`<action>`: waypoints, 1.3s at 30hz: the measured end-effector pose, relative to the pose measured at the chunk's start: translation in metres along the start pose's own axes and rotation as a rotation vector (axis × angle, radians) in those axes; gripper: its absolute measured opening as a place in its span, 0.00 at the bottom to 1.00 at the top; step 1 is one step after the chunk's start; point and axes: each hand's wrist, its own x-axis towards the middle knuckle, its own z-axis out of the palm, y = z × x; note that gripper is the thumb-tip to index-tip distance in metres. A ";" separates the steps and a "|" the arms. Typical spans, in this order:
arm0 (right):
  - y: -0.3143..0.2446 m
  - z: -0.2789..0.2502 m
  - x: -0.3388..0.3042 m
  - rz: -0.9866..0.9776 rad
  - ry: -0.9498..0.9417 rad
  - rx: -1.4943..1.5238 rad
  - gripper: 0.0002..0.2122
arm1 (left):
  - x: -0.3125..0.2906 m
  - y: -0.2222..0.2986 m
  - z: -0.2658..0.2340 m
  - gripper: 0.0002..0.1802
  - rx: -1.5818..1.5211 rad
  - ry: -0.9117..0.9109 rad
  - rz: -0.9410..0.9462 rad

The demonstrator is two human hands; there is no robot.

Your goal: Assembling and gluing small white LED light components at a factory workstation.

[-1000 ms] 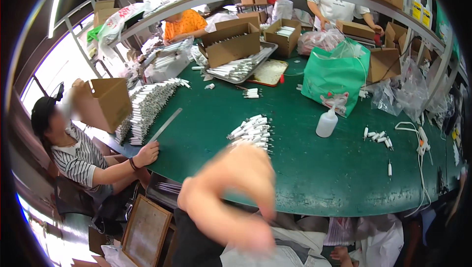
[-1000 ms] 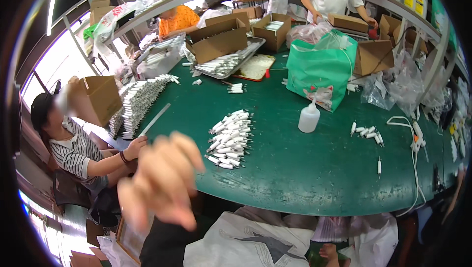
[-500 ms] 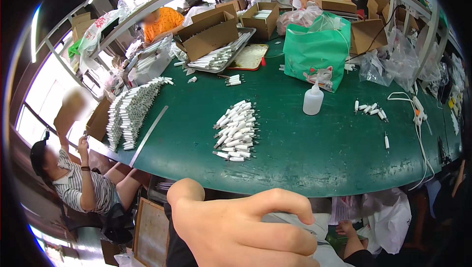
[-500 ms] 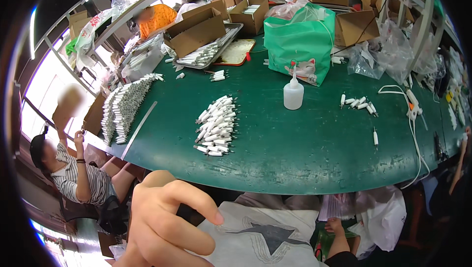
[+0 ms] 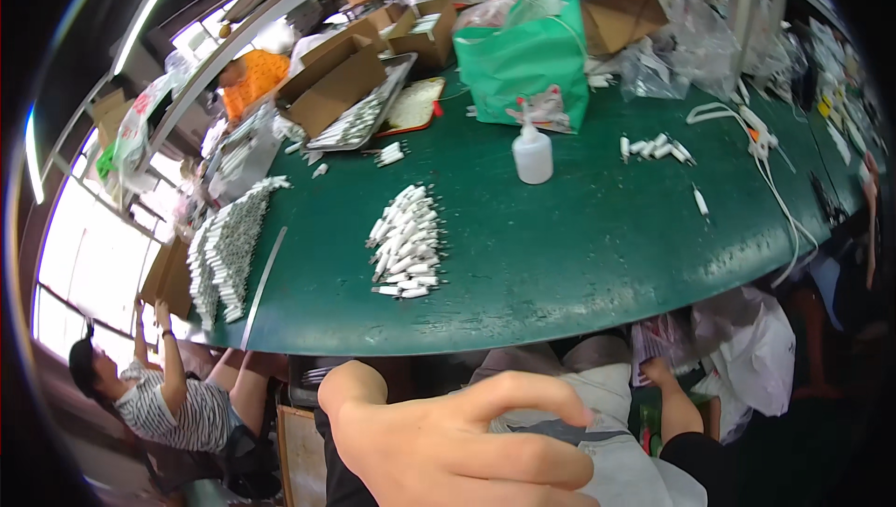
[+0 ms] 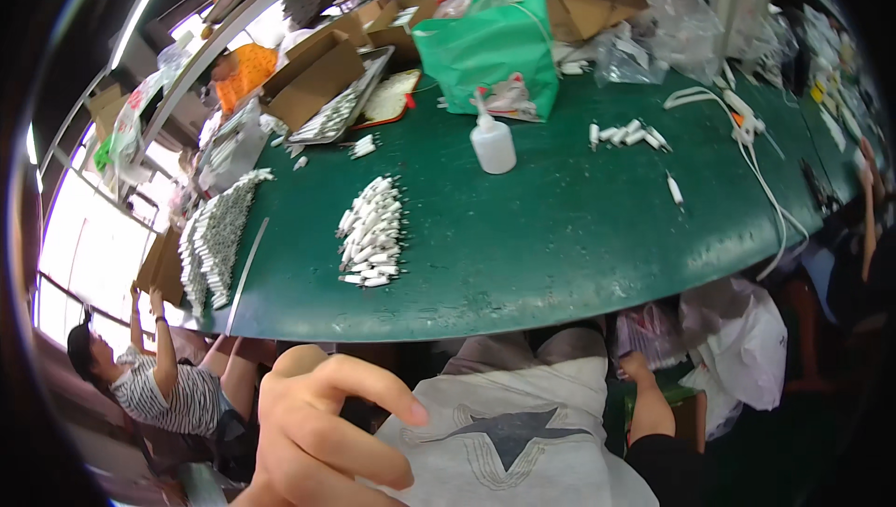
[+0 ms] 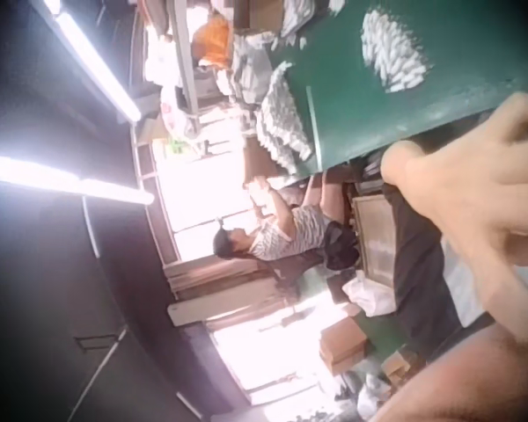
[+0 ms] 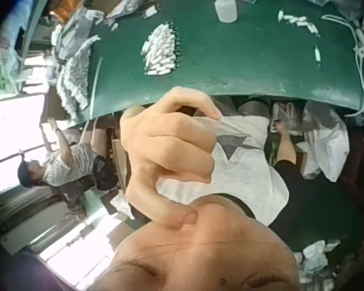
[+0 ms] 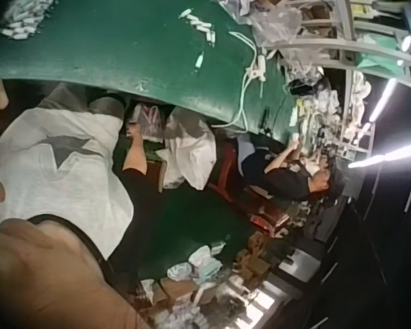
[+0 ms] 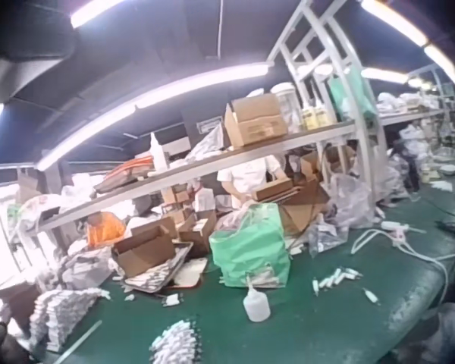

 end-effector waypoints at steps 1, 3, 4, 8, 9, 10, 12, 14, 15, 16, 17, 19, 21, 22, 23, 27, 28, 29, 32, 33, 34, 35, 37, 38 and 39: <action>0.007 -0.001 -0.001 0.019 0.008 0.024 0.08 | 0.003 0.002 0.005 0.25 -0.039 0.028 -0.124; 0.002 0.000 -0.012 0.005 0.022 0.037 0.08 | 0.007 0.002 0.016 0.28 -0.100 0.082 -0.242; 0.009 0.000 -0.017 0.025 0.029 0.061 0.08 | 0.009 0.000 0.021 0.29 -0.139 0.111 -0.295; 0.015 -0.002 -0.041 0.079 0.022 0.014 0.08 | 0.013 -0.010 0.033 0.30 -0.134 0.087 -0.273; 0.023 -0.001 -0.041 0.096 0.034 0.017 0.08 | 0.010 -0.018 0.021 0.28 -0.249 -0.101 -0.199; 0.031 -0.001 -0.041 0.111 0.044 0.020 0.08 | 0.008 -0.011 0.028 0.26 -0.217 -0.113 -0.306; 0.044 -0.001 -0.040 0.122 0.063 0.059 0.07 | 0.001 -0.003 0.041 0.23 -0.163 -0.143 -0.527; 0.055 -0.001 -0.041 0.133 0.076 0.096 0.07 | -0.011 -0.015 0.049 0.14 -0.108 -0.240 -0.585; 0.065 -0.005 -0.042 0.153 0.088 0.119 0.06 | -0.024 -0.025 0.059 0.11 -0.073 -0.287 -0.641; 0.073 -0.007 -0.041 0.166 0.096 0.138 0.07 | -0.042 -0.035 0.067 0.11 -0.107 -0.303 -0.624; 0.080 -0.006 -0.035 0.151 0.092 0.165 0.06 | -0.059 -0.037 0.071 0.10 -0.039 -0.328 -0.693; 0.073 -0.006 -0.039 0.163 0.110 0.188 0.06 | -0.089 -0.041 0.075 0.10 0.015 -0.362 -0.751; 0.076 -0.005 -0.041 0.166 0.132 0.208 0.05 | -0.108 -0.039 0.077 0.07 0.190 -0.279 -0.940; 0.079 -0.003 -0.041 0.174 0.139 0.223 0.05 | -0.114 -0.041 0.077 0.07 0.175 -0.287 -0.931; 0.081 -0.001 -0.042 0.220 0.143 0.219 0.05 | -0.119 -0.046 0.079 0.07 0.221 -0.257 -0.966; 0.094 0.019 -0.031 0.123 0.377 -0.019 0.10 | -0.133 -0.059 0.090 0.06 0.226 -0.213 -1.070; 0.102 0.027 -0.022 0.019 0.525 -0.141 0.13 | -0.137 -0.062 0.094 0.06 0.243 -0.207 -1.110; 0.095 0.034 -0.002 0.114 0.495 -0.019 0.14 | -0.139 -0.064 0.097 0.06 0.270 -0.224 -1.108; -0.027 0.012 -0.047 0.259 0.558 0.125 0.10 | -0.149 -0.063 0.089 0.06 0.322 -0.256 -1.127; -0.019 0.020 -0.024 0.242 0.579 0.123 0.10 | -0.149 -0.062 0.094 0.08 0.320 -0.310 -1.088; -0.033 0.026 -0.017 0.255 0.567 0.116 0.10 | -0.151 -0.063 0.096 0.11 0.355 -0.352 -1.050; -0.059 0.024 -0.036 0.183 0.554 0.109 0.10 | -0.154 -0.063 0.088 0.21 0.373 -0.491 -1.020; -0.062 0.037 -0.032 0.170 0.535 0.116 0.10 | -0.152 -0.065 0.100 0.24 0.363 -0.588 -0.957; -0.060 0.043 -0.027 0.166 0.511 0.074 0.11 | -0.153 -0.065 0.103 0.28 0.402 -0.650 -0.909; -0.059 0.055 -0.019 0.225 0.473 0.112 0.11 | -0.154 -0.066 0.101 0.31 0.394 -0.694 -0.910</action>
